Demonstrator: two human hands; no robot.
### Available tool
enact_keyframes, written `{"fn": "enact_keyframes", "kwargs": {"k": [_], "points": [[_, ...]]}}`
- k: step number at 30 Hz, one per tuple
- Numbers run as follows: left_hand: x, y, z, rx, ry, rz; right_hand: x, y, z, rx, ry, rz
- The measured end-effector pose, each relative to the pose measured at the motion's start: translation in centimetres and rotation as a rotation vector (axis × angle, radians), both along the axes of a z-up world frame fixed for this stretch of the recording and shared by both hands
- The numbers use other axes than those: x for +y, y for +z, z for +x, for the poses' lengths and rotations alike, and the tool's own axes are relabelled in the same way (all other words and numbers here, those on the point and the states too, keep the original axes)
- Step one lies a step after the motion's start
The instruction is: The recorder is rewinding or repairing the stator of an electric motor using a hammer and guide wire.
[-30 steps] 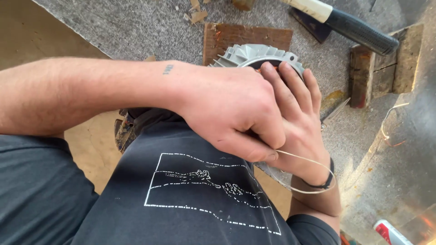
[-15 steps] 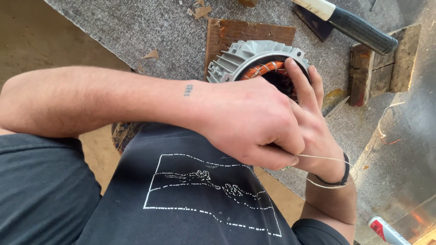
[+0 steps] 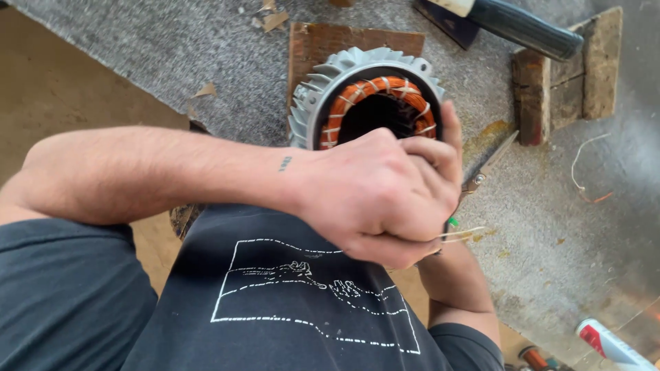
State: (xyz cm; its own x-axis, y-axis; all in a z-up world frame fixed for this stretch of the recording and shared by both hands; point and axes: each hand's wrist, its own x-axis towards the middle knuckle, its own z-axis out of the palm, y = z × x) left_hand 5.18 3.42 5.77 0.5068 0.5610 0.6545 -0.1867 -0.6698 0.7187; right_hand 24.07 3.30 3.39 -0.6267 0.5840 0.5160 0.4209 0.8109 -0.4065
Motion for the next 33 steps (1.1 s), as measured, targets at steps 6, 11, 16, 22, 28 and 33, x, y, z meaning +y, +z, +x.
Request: {"fn": "enact_keyframes", "kwargs": {"k": [6, 11, 16, 22, 28, 33], "points": [[0.3, 0.3, -0.6, -0.099, -0.093, 0.064, 0.2, 0.3, 0.6, 0.035, 0.063, 0.021], [2.0, 1.7, -2.6, 0.052, -0.104, -0.009, 2.7, 2.7, 1.3, 0.194, 0.243, -0.267], [3.7, 1.5, -4.2, 0.187, 0.020, -0.110, 2.7, 5.0, 4.8, 0.397, 0.384, -0.854], [3.7, 0.7, -4.6, 0.236, 0.020, -0.169, 6.1, 7.6, 7.5, 0.022, 0.263, -0.923], [3.1, 0.4, -4.8, 0.195, 0.032, -0.179, 12.1, 4.9, 4.9, -0.046, -0.022, -0.693], [3.0, 0.3, -4.8, 0.177, 0.054, -0.249, 16.4, -3.4, 6.4, -0.380, -0.093, 0.116]]}}
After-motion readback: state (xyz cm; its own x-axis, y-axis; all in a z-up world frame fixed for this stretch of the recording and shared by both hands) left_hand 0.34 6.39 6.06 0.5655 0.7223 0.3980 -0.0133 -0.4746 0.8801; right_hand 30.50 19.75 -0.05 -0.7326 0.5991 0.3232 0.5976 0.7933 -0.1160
